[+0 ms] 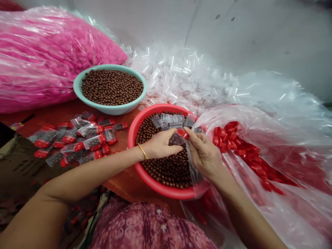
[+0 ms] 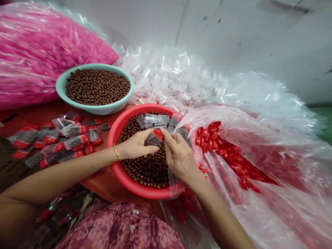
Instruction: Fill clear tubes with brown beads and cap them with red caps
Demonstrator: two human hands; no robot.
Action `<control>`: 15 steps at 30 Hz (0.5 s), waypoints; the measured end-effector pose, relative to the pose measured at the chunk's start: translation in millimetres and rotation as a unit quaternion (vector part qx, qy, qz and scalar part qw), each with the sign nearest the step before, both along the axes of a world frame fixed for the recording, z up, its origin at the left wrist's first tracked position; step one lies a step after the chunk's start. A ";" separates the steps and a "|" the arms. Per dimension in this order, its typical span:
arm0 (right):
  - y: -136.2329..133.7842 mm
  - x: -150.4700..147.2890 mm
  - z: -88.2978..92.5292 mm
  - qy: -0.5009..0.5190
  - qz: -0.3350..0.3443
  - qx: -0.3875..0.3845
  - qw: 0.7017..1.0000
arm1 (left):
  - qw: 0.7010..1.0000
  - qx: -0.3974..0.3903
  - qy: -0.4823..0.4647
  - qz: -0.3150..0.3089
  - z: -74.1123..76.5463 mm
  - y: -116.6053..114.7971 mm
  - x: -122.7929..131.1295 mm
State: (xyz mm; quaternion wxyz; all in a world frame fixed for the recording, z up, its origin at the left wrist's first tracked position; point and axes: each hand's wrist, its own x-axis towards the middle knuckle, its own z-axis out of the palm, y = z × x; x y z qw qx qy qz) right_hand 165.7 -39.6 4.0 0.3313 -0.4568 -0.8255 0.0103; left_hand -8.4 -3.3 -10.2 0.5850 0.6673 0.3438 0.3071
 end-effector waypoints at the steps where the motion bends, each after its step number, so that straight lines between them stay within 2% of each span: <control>1: -0.4 -0.7 -0.2 -0.007 0.002 0.012 1.000 | 0.999 0.028 0.012 0.011 -0.4 -0.4 0.0; 5: -2.7 -1.1 -3.7 -0.041 0.040 0.023 0.998 | 0.997 0.061 0.035 0.039 -0.6 -2.5 0.4; 10: -4.1 2.4 -14.5 -0.050 0.087 0.046 0.994 | 0.992 0.075 0.098 0.032 0.7 -1.7 0.8; 13: -6.5 12.5 -12.3 -0.047 0.122 0.052 0.990 | 0.985 0.072 0.156 -0.007 4.5 -1.1 2.0; 15: -9.1 24.0 -8.2 -0.039 0.110 0.044 0.992 | 0.981 0.071 0.169 -0.057 9.9 -2.2 4.6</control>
